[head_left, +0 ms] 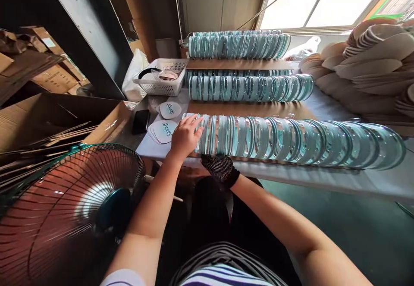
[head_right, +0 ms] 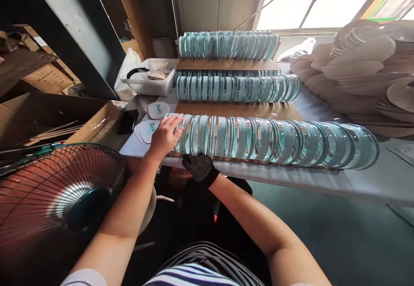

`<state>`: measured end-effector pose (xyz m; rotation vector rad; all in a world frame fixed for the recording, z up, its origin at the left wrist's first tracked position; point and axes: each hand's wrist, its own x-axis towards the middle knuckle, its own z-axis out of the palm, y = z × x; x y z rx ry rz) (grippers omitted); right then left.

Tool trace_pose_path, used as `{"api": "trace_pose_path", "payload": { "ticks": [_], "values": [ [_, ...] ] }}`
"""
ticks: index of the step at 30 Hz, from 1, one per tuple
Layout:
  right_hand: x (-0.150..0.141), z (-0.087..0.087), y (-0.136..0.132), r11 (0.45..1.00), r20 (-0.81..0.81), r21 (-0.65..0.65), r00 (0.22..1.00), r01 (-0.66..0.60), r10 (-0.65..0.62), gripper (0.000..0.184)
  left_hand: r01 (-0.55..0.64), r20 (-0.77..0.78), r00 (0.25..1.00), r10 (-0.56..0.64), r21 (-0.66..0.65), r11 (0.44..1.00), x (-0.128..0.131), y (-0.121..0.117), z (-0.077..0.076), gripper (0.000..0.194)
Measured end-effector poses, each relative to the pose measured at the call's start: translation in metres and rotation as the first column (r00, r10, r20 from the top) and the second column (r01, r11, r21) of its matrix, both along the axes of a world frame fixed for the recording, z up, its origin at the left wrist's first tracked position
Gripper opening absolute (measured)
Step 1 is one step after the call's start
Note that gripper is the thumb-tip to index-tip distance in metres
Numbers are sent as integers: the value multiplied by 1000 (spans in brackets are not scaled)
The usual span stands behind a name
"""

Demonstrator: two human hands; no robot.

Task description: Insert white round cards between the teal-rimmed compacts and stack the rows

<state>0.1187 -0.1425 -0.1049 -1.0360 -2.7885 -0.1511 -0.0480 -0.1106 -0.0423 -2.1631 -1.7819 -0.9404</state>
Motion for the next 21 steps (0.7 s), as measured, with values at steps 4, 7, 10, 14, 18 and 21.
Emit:
{"api": "trace_pose_path", "payload": {
  "ticks": [4,7,10,14,18,21],
  "values": [
    [28,36,10,999,-76,30,996,-40,42,33,-73,-75,994,73,5,997,9,-8,12,40],
    [46,93,53,962,-238,112,947,248,-216,38,-37,-118,992,38,10,999,23,-10,16,44],
    [44,135,115,946,-34,-21,946,323,-323,36,17,-130,991,-20,-27,999,37,-5,13,45],
    [23,150,173,935,208,-268,962,231,-178,40,-13,-139,990,7,-38,999,44,0,6,42],
    [8,151,184,947,293,-284,954,153,-66,35,-18,-161,987,11,-41,999,42,0,3,43],
    [2,153,184,924,328,-367,944,104,24,39,-14,-174,985,8,-37,999,42,-1,3,43]
  ]
}}
